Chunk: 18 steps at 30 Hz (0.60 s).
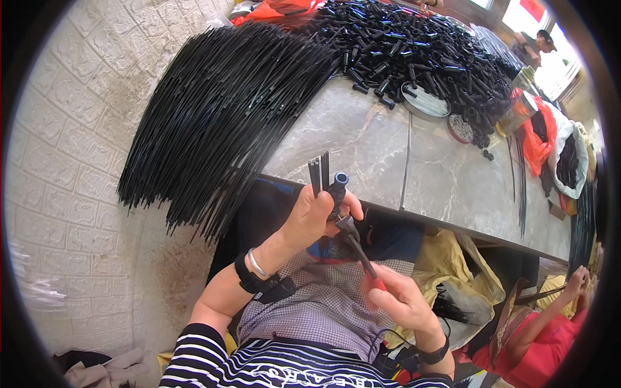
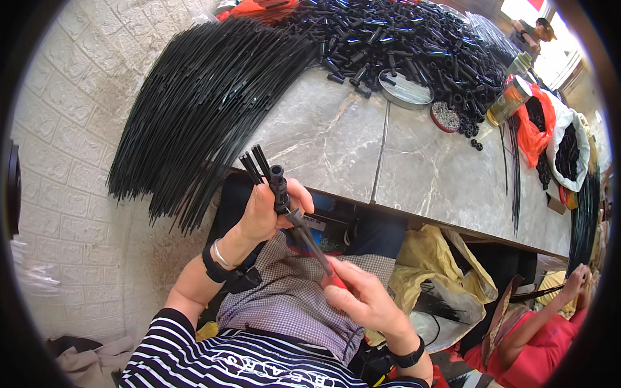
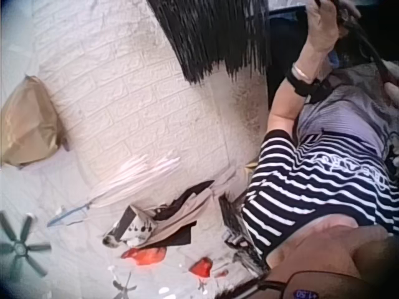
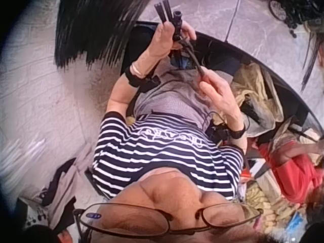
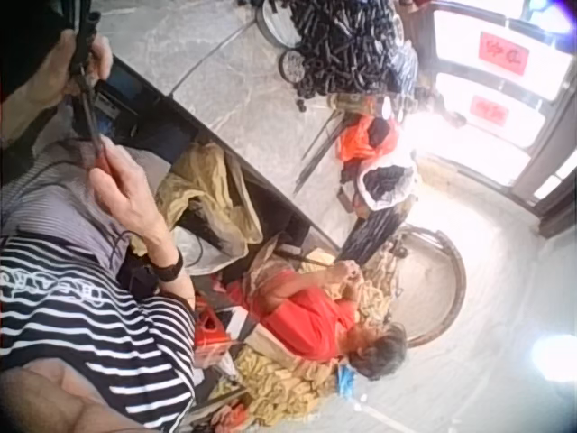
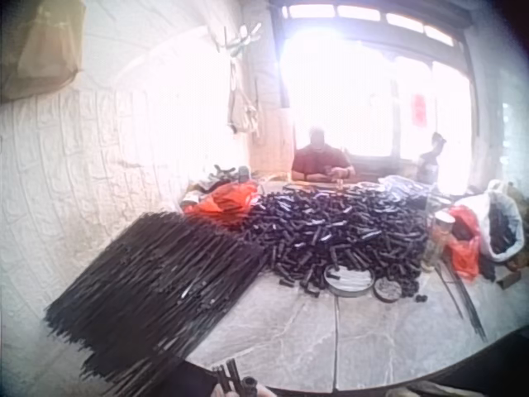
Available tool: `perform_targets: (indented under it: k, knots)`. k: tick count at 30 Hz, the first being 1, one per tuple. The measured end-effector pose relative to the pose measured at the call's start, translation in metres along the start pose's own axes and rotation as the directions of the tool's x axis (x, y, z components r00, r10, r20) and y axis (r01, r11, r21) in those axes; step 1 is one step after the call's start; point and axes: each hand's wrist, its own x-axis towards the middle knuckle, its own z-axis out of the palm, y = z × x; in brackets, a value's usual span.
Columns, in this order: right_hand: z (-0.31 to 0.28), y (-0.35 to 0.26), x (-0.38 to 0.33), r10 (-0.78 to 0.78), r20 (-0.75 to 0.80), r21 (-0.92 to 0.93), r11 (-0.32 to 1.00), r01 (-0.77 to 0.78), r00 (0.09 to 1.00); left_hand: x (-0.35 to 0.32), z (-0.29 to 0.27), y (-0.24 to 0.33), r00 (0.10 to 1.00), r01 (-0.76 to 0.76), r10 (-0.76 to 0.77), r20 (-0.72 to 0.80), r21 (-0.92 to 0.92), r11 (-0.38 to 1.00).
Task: The recorder is assembling small black components onto long thin rods, likely for umbrella frames, using pliers to secure them.
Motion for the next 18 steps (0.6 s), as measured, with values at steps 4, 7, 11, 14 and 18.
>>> perform_targets:
  k: [4,7,11,14,18]
  knots:
    - [0.0005,0.0004,-0.0016,-0.191,-0.082,-0.428,0.893,0.139,0.978,0.0032,0.0019,0.0057,1.000,-0.014,0.016,-0.027,0.081,0.997]
    - [0.0037,-0.0018,-0.0016,-0.218,-0.114,-0.473,0.870,0.140,0.969,0.0028,0.0011,0.0050,0.999,-0.020,0.023,-0.042,0.075,0.997]
    - [0.0047,-0.0029,-0.0020,-0.230,-0.125,-0.524,0.841,0.133,0.965,0.0006,-0.0037,0.0088,1.000,-0.014,0.015,-0.015,0.061,0.998]
    - [0.0032,-0.0058,-0.0015,-0.227,-0.120,-0.545,0.829,0.127,0.966,0.0001,-0.0053,0.0092,1.000,-0.014,0.014,0.012,0.029,0.999]
    - [0.0029,-0.0054,-0.0007,-0.238,-0.116,-0.554,0.821,0.136,0.964,-0.0004,-0.0047,0.0095,1.000,-0.029,0.029,-0.004,0.047,0.998]
